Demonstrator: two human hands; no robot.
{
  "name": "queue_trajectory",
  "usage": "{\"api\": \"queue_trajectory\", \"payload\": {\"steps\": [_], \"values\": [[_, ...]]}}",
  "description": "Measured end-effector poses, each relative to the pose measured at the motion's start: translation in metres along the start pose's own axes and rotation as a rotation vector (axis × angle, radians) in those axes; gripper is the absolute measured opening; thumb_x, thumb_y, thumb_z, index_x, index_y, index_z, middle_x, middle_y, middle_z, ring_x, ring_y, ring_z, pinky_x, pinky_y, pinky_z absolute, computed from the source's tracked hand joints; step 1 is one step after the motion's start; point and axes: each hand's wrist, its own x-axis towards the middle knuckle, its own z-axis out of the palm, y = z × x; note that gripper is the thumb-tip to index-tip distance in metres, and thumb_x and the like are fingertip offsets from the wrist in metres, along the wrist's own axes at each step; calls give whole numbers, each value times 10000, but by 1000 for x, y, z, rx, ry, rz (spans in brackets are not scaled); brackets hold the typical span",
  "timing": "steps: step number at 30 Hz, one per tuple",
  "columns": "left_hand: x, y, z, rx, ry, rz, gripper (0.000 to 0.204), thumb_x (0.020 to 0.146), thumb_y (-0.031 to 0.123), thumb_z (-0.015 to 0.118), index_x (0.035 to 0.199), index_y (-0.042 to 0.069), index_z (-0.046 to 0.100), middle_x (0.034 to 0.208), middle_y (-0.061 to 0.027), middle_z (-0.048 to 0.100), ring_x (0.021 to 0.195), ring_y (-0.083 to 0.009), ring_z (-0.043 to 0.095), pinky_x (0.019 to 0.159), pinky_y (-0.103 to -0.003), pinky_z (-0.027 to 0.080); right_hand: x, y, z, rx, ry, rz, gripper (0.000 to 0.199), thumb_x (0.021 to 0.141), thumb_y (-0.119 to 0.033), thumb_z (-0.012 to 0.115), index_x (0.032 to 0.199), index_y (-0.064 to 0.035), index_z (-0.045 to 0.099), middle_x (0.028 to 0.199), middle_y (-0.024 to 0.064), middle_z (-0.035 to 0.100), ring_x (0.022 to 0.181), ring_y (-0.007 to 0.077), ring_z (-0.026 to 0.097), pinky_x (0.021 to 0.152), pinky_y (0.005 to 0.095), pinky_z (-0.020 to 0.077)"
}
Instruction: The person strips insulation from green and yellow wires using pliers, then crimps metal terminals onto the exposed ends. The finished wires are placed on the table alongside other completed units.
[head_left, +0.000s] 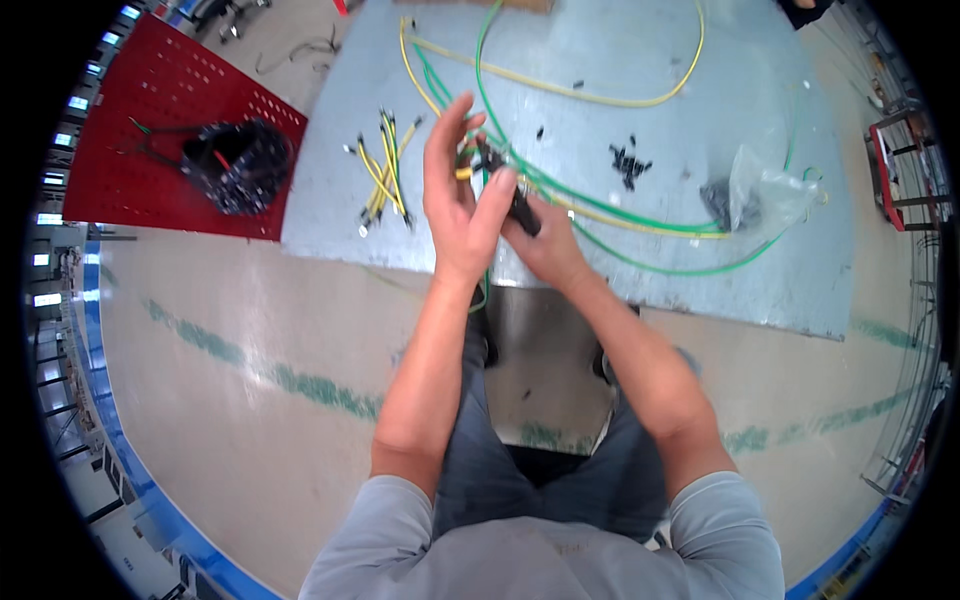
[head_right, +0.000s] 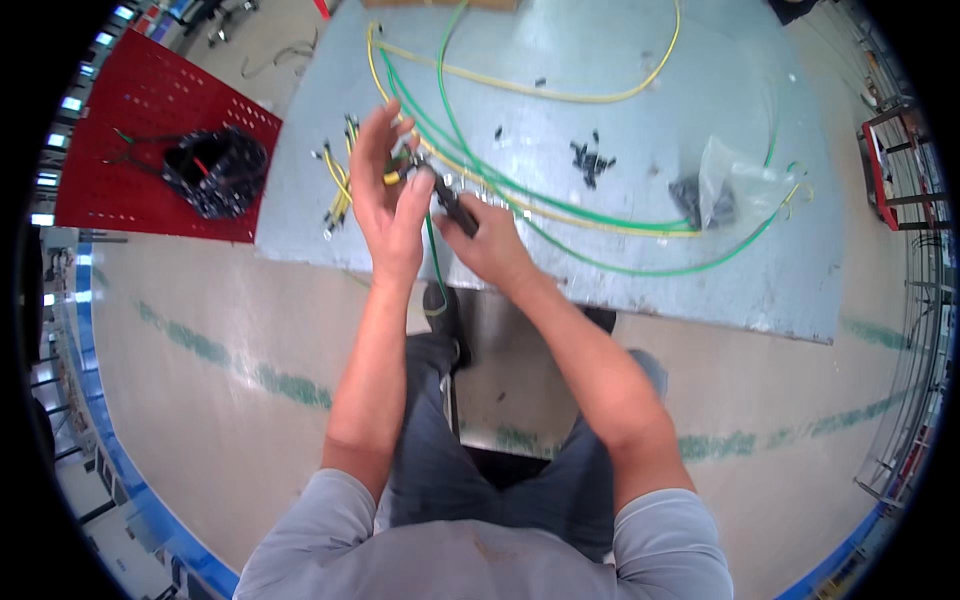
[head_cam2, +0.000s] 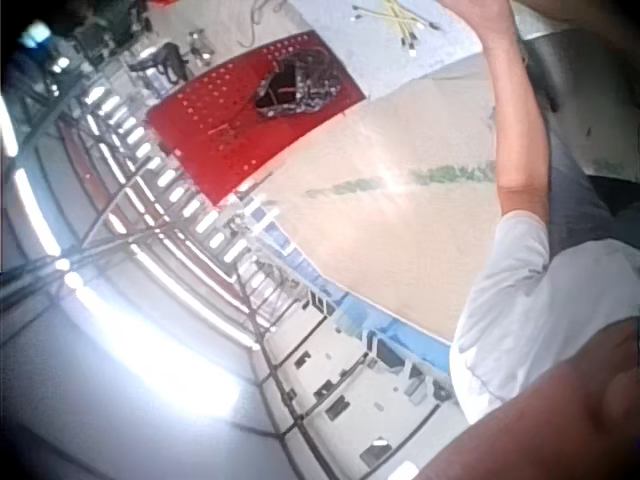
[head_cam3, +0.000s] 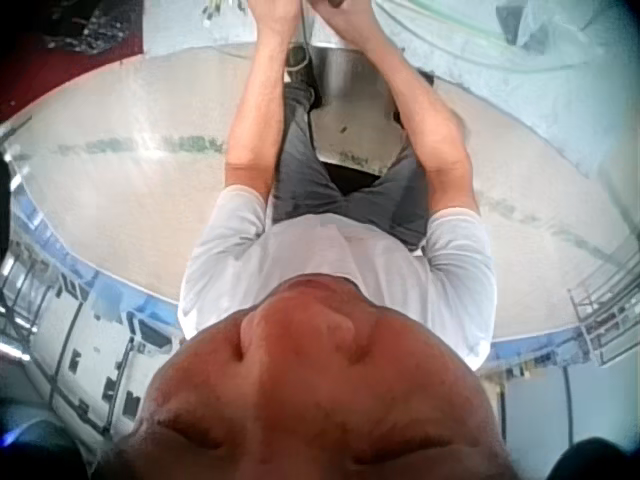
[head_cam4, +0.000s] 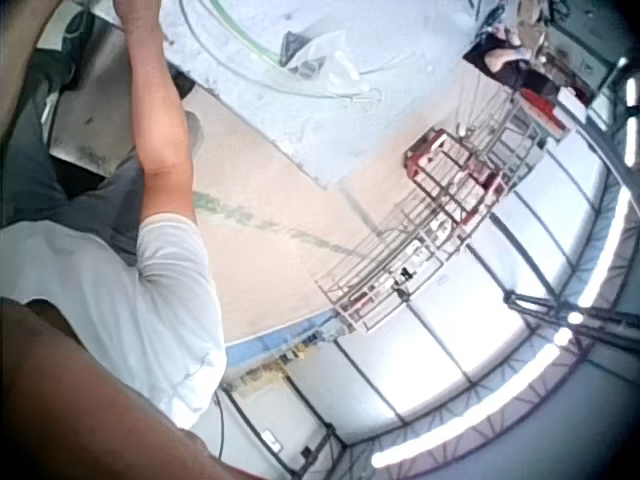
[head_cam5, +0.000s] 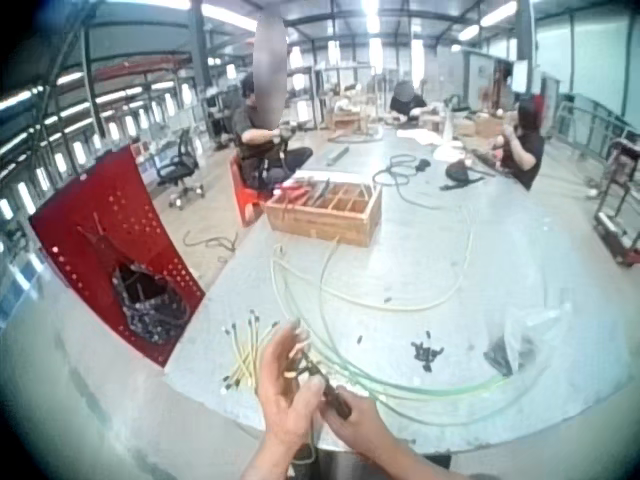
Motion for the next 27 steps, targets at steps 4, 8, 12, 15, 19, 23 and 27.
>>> {"api": "queue_trajectory", "payload": {"steps": [4,8,12,15,19,23,27], "values": [[3,24,1,-81,52,-86,409,1029,148,632,1390,17,494,1565,-254,450,1401,-323,519,1069,-446,519,15,-30,-21,19,-22,33,324,932,-264,751,866,13,597,642,120,548,599,188,477,589,379,440],[-9,14,-18,-25,-26,-107,236,1069,137,605,1250,14,515,1503,-266,504,1325,-309,596,1008,-397,552,7,-29,-19,-25,-69,23,344,935,-284,744,860,13,587,623,121,538,576,209,474,579,394,424],[-3,13,-22,-5,-46,-46,167,1066,99,607,1187,2,545,1451,-238,551,1203,-284,690,909,-338,578,5,-40,-20,-93,-140,38,329,941,-276,737,870,8,588,621,132,546,560,249,474,579,403,428],[-4,17,-26,59,-77,-27,175,1068,109,602,1191,-2,548,1432,-237,567,1228,-301,676,915,-355,575,3,-44,-24,-101,-160,39,309,944,-264,735,896,8,596,639,136,559,575,265,482,589,407,435],[-5,22,-30,136,-101,-10,176,1078,109,572,1200,-15,546,1433,-243,565,1278,-318,645,1000,-387,540,-2,-56,-31,-104,-204,24,257,956,-227,711,964,8,606,689,145,581,614,282,506,615,406,446],[-4,26,-36,178,-95,13,166,1070,88,567,1189,-28,575,1425,-233,573,1250,-310,663,984,-387,549,-3,-83,-41,-146,-301,183,233,968,-207,674,1019,10,607,784,163,622,704,282,564,684,400,473],[-6,32,-33,196,-102,12,180,1072,90,560,1192,-39,597,1404,-234,587,1222,-320,680,981,-397,553,-2,-102,-56,-179,-393,211,277,970,-216,656,1107,22,621,885,175,651,803,280,596,779,391,494]]}}
